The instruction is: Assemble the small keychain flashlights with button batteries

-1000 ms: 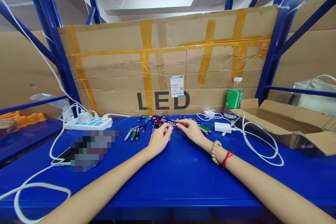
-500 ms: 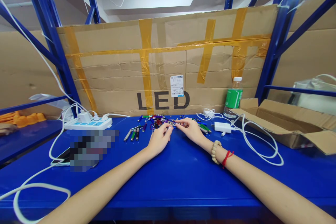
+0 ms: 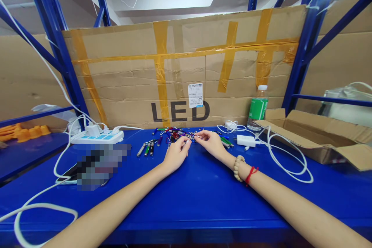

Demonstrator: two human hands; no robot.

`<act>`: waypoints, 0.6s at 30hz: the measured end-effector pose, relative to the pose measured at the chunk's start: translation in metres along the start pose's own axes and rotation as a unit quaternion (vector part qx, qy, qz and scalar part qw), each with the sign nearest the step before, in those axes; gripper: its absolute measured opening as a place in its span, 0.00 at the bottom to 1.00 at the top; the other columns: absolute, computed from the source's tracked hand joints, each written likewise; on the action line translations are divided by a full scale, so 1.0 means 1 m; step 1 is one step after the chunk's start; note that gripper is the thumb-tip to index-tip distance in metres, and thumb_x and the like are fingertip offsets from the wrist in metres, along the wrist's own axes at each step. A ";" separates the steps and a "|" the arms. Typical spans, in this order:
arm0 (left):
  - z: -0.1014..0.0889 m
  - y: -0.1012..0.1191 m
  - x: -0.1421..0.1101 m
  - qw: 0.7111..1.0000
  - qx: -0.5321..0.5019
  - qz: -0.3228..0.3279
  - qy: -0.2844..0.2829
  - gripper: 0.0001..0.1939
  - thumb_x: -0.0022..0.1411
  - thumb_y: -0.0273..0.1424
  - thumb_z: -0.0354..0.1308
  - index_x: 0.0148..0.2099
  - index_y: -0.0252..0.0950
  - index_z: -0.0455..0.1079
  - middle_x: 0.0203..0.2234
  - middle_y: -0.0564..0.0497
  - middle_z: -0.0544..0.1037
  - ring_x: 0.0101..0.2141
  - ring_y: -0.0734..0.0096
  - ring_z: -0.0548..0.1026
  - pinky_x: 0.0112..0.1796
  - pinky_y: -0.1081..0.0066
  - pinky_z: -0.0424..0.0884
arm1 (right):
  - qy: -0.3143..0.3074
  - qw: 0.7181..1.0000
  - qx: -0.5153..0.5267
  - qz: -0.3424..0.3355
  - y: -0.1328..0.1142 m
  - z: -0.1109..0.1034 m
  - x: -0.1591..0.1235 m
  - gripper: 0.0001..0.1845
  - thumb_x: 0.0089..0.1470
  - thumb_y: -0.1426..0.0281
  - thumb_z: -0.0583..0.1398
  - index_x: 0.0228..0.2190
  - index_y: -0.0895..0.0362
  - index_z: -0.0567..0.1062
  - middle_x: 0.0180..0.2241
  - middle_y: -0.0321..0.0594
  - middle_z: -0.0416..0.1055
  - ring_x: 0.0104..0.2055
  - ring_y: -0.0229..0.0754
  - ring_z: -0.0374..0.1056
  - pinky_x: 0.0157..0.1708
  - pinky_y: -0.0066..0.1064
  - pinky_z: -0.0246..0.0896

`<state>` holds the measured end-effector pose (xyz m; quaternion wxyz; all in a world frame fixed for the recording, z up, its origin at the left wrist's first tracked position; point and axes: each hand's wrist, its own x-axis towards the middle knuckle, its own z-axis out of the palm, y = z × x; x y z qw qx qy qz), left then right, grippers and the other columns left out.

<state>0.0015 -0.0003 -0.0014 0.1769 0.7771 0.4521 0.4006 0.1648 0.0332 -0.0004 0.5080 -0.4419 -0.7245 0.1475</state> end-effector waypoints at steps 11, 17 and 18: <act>0.000 0.000 0.000 1.000 0.006 -0.002 0.006 0.13 0.62 0.37 0.43 0.40 0.38 0.65 0.17 0.58 0.69 0.21 0.74 0.67 0.26 0.76 0.60 | -0.008 1.000 0.010 -0.016 0.004 -0.002 0.002 0.14 0.44 0.64 0.61 0.33 0.58 0.78 0.27 0.41 0.74 0.24 0.37 0.62 0.26 0.29 0.59; 0.000 -0.001 0.001 1.000 0.002 0.004 0.011 0.10 0.62 0.35 0.44 0.42 0.38 0.62 0.20 0.58 0.71 0.24 0.73 0.69 0.30 0.75 0.62 | -0.010 0.997 0.080 0.009 0.004 -0.008 0.006 0.21 0.36 0.61 0.65 0.32 0.63 0.76 0.25 0.43 0.74 0.24 0.37 0.67 0.25 0.28 0.63; 0.000 -0.002 0.001 1.000 0.000 0.008 0.009 0.09 0.62 0.35 0.44 0.42 0.38 0.61 0.20 0.58 0.71 0.24 0.73 0.70 0.31 0.75 0.62 | -0.007 0.995 0.094 0.015 0.004 -0.008 0.006 0.21 0.35 0.61 0.66 0.30 0.63 0.75 0.25 0.43 0.74 0.24 0.37 0.68 0.25 0.28 0.63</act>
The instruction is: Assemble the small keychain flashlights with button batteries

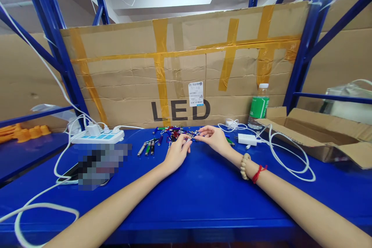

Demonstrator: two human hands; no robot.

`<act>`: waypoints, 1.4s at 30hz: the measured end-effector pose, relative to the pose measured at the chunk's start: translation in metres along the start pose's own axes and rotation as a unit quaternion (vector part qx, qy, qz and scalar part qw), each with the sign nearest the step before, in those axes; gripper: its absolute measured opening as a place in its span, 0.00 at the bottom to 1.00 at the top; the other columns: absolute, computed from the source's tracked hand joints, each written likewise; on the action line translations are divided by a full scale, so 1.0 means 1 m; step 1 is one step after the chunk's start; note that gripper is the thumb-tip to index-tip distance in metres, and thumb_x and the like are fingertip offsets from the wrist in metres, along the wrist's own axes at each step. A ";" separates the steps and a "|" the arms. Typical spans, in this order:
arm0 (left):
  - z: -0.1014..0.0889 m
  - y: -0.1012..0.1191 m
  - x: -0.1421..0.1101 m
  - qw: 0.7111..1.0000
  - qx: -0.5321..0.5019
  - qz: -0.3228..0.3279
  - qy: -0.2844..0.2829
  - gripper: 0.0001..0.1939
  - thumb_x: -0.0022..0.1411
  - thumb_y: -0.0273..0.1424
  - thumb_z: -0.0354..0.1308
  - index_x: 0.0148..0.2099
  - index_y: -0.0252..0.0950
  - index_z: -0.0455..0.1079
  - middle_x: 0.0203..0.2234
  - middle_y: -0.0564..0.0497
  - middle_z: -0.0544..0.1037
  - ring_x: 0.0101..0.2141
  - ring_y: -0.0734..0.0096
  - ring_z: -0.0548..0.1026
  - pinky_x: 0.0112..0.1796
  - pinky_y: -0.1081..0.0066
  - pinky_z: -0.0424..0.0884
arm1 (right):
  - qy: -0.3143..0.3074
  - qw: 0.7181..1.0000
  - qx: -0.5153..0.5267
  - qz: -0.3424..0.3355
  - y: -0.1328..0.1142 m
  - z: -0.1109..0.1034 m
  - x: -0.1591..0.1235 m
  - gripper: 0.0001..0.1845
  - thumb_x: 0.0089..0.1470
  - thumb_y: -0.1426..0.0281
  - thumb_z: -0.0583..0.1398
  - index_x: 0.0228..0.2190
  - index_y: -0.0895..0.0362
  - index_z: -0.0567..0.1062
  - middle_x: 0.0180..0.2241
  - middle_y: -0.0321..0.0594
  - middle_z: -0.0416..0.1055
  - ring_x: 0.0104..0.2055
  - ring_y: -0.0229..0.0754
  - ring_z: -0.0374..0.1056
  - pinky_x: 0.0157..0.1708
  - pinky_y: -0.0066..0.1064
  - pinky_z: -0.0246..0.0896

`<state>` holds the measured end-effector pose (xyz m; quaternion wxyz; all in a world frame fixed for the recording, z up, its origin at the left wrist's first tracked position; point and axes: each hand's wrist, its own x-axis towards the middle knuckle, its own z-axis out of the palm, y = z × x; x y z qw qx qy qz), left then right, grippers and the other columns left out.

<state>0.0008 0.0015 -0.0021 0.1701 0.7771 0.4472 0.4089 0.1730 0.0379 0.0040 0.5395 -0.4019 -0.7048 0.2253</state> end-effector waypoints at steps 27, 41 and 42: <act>-0.001 0.000 0.000 0.999 -0.003 0.039 -0.025 0.13 0.61 0.31 0.47 0.47 0.36 0.65 0.25 0.52 0.75 0.28 0.70 0.72 0.33 0.74 0.65 | -0.104 0.991 0.085 0.020 -0.003 0.008 -0.007 0.15 0.41 0.63 0.63 0.29 0.62 0.78 0.30 0.44 0.76 0.31 0.40 0.70 0.34 0.31 0.65; -0.001 -0.002 -0.001 0.997 0.032 0.035 -0.066 0.13 0.63 0.33 0.41 0.39 0.36 0.66 0.19 0.56 0.67 0.23 0.74 0.67 0.28 0.76 0.62 | -0.164 0.984 0.061 -0.043 -0.002 -0.001 -0.004 0.10 0.40 0.65 0.64 0.25 0.60 0.79 0.28 0.42 0.76 0.31 0.40 0.69 0.34 0.32 0.63; -0.001 -0.002 -0.001 0.996 0.036 0.040 -0.076 0.13 0.63 0.32 0.41 0.38 0.36 0.66 0.19 0.56 0.67 0.23 0.74 0.67 0.28 0.76 0.62 | -0.169 0.983 0.055 -0.052 -0.001 -0.003 -0.004 0.10 0.40 0.65 0.64 0.24 0.59 0.79 0.27 0.42 0.76 0.30 0.40 0.69 0.34 0.32 0.63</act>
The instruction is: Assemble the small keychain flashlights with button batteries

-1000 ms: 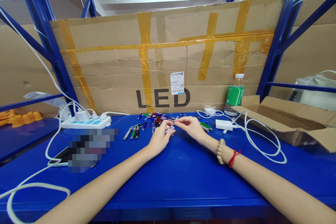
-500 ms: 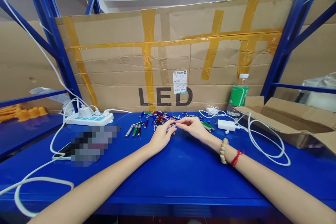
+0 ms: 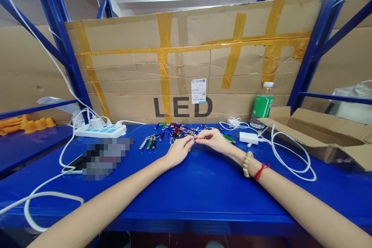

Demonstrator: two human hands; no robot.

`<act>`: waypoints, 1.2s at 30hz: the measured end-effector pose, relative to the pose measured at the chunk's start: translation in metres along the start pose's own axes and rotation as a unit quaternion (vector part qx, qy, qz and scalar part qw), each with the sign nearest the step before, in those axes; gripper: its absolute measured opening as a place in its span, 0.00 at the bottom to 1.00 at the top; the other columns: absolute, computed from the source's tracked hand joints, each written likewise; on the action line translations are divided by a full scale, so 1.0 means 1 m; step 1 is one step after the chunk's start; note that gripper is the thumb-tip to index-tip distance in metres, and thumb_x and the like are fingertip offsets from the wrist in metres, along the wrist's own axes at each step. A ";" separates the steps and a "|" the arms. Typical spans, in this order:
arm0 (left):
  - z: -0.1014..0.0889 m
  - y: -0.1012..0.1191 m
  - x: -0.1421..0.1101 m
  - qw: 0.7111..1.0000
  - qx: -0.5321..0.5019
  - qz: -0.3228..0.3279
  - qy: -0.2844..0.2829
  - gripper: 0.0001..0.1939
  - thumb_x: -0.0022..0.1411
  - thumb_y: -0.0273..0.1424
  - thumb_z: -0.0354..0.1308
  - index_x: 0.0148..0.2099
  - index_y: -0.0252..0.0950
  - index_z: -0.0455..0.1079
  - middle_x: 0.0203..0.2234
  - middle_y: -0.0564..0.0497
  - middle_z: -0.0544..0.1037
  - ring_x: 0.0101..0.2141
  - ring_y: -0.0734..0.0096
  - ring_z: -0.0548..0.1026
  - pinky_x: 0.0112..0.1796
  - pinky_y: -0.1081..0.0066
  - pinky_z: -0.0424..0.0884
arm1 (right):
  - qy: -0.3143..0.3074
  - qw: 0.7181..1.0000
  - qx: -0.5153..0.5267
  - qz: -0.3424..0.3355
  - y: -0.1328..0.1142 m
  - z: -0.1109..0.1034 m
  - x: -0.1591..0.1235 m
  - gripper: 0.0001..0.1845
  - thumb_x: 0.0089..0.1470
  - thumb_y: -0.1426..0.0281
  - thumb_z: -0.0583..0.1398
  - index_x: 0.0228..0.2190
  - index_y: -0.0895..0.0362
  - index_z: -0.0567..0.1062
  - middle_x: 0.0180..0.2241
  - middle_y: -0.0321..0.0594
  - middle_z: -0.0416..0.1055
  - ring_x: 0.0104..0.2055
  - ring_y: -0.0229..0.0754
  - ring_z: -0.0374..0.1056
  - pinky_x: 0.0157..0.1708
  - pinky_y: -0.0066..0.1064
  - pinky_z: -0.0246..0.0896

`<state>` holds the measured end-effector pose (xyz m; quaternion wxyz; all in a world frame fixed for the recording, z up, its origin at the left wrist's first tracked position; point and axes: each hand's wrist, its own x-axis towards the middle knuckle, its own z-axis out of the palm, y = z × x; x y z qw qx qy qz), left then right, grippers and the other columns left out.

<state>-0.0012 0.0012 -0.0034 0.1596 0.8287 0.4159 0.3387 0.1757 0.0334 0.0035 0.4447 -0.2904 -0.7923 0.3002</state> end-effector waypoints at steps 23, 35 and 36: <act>-0.002 0.004 -0.006 0.996 0.038 0.072 -0.024 0.11 0.61 0.29 0.46 0.37 0.36 0.70 0.25 0.53 0.74 0.26 0.73 0.70 0.29 0.77 0.62 | -0.051 0.998 -0.017 0.029 -0.004 -0.001 -0.009 0.15 0.37 0.60 0.65 0.17 0.60 0.72 0.22 0.38 0.72 0.25 0.36 0.65 0.27 0.28 0.60; -0.001 0.005 -0.006 0.997 0.051 0.058 0.017 0.11 0.60 0.28 0.48 0.40 0.37 0.71 0.29 0.52 0.77 0.27 0.71 0.71 0.29 0.76 0.63 | 0.002 0.993 0.009 0.117 -0.014 0.010 -0.006 0.22 0.33 0.54 0.65 0.13 0.60 0.67 0.14 0.32 0.62 0.17 0.29 0.54 0.19 0.24 0.50; -0.001 0.005 -0.006 0.997 0.054 0.055 0.017 0.11 0.60 0.28 0.48 0.40 0.37 0.71 0.30 0.52 0.77 0.27 0.71 0.72 0.30 0.75 0.63 | 0.002 0.992 0.009 0.124 -0.013 0.011 -0.006 0.23 0.33 0.54 0.65 0.13 0.60 0.66 0.13 0.31 0.61 0.17 0.29 0.53 0.19 0.24 0.49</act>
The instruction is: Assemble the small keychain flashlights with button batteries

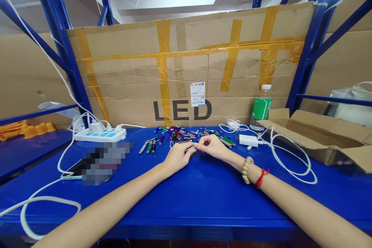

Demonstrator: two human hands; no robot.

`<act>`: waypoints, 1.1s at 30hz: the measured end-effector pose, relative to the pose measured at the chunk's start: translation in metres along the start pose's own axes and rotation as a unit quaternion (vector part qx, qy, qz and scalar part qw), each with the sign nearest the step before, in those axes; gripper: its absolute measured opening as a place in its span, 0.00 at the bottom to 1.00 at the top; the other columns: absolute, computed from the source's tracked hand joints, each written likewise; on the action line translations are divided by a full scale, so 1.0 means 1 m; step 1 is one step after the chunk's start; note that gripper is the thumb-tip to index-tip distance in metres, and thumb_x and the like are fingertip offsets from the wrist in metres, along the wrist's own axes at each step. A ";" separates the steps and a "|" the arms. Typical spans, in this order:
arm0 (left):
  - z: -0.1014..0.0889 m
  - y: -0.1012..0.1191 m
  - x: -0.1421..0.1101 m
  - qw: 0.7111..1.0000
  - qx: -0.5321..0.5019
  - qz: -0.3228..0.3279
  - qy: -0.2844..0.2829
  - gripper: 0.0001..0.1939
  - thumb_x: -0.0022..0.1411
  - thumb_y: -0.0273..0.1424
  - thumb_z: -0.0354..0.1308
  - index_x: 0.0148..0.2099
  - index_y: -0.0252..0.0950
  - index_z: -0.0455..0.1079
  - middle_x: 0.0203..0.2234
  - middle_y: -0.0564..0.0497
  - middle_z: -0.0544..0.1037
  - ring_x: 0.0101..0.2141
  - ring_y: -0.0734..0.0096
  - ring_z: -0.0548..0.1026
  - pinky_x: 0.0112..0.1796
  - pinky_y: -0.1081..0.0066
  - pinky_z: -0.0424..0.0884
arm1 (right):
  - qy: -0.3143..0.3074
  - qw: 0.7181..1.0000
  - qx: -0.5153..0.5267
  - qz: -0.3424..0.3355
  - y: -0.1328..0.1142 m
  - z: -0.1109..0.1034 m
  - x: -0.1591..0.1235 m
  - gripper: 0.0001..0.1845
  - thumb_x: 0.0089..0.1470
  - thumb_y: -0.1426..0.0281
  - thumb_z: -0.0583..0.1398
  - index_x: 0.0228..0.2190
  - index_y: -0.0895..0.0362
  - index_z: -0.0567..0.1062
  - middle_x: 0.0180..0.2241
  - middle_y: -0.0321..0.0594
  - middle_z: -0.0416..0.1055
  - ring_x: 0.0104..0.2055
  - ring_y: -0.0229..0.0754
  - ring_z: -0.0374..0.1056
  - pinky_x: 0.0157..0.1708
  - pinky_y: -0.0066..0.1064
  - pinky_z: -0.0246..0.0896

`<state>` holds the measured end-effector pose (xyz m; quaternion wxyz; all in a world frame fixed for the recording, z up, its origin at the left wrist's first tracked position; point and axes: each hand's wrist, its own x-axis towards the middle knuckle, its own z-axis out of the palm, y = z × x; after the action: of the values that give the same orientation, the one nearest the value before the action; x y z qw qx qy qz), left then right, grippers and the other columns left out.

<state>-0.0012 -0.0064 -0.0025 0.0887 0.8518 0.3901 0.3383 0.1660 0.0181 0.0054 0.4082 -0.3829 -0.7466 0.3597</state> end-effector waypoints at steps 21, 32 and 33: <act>-0.002 0.002 0.004 0.999 -0.026 -0.043 0.000 0.11 0.62 0.30 0.44 0.41 0.39 0.67 0.26 0.55 0.74 0.29 0.71 0.72 0.34 0.74 0.65 | 0.025 0.999 -0.014 -0.037 0.005 0.000 0.003 0.23 0.40 0.53 0.62 0.14 0.60 0.67 0.14 0.32 0.63 0.17 0.29 0.53 0.18 0.24 0.48; 0.001 0.000 0.007 0.997 -0.045 -0.059 0.033 0.13 0.64 0.33 0.40 0.39 0.37 0.65 0.20 0.56 0.67 0.24 0.75 0.67 0.28 0.77 0.62 | 0.057 0.992 0.008 -0.112 -0.001 0.000 0.007 0.19 0.40 0.56 0.63 0.27 0.60 0.73 0.25 0.38 0.71 0.26 0.36 0.65 0.30 0.29 0.61; 0.001 -0.001 0.007 0.996 -0.045 -0.064 0.035 0.13 0.64 0.33 0.40 0.39 0.37 0.65 0.20 0.56 0.67 0.24 0.75 0.67 0.28 0.77 0.62 | 0.056 0.991 -0.005 -0.118 0.000 -0.001 0.007 0.17 0.41 0.57 0.62 0.26 0.60 0.74 0.25 0.39 0.72 0.27 0.37 0.66 0.31 0.30 0.61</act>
<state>0.0021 -0.0010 -0.0003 0.1348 0.8080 0.4308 0.3786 0.1645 0.0244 0.0079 0.4873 -0.3139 -0.7640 0.2836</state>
